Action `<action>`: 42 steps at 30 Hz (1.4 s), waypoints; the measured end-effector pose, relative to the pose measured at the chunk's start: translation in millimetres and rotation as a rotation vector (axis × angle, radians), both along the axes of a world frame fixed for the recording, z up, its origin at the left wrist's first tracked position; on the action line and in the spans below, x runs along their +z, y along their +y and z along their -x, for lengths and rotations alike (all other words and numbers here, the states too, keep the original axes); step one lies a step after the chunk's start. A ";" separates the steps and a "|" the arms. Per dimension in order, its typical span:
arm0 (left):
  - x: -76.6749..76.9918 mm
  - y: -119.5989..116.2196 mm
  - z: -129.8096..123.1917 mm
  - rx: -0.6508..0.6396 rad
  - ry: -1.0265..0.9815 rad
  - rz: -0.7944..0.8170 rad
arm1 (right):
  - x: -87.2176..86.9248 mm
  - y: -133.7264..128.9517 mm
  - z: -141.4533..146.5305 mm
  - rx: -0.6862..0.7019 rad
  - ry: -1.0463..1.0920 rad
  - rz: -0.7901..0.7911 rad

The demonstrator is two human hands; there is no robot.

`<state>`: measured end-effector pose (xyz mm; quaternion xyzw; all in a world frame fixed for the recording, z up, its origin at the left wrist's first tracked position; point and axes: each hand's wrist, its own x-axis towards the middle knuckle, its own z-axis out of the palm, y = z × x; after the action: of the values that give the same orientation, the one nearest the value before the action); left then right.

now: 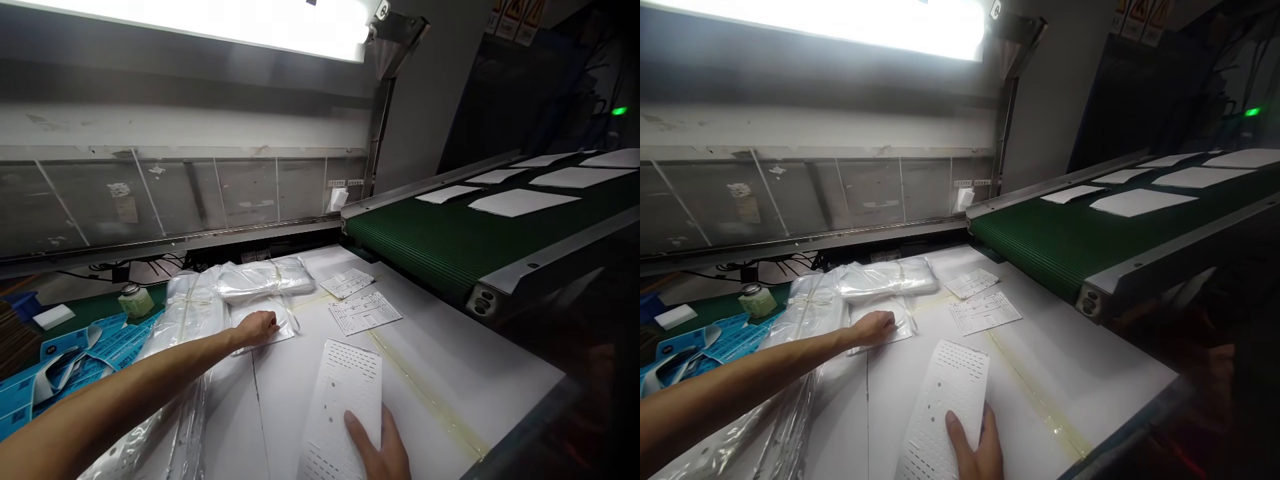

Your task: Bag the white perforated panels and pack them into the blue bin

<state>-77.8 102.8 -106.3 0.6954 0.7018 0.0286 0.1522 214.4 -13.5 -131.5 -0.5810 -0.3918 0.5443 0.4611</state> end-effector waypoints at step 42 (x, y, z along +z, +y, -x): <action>4.5 -6.0 3.7 -0.213 -0.062 -0.123 | 16.7 -10.2 -0.3 0.020 0.133 -0.084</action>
<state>-81.5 96.7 -101.7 0.7728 0.6157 0.0766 0.1332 214.6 -23.7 -114.8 -0.5198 -0.3888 0.5692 0.5047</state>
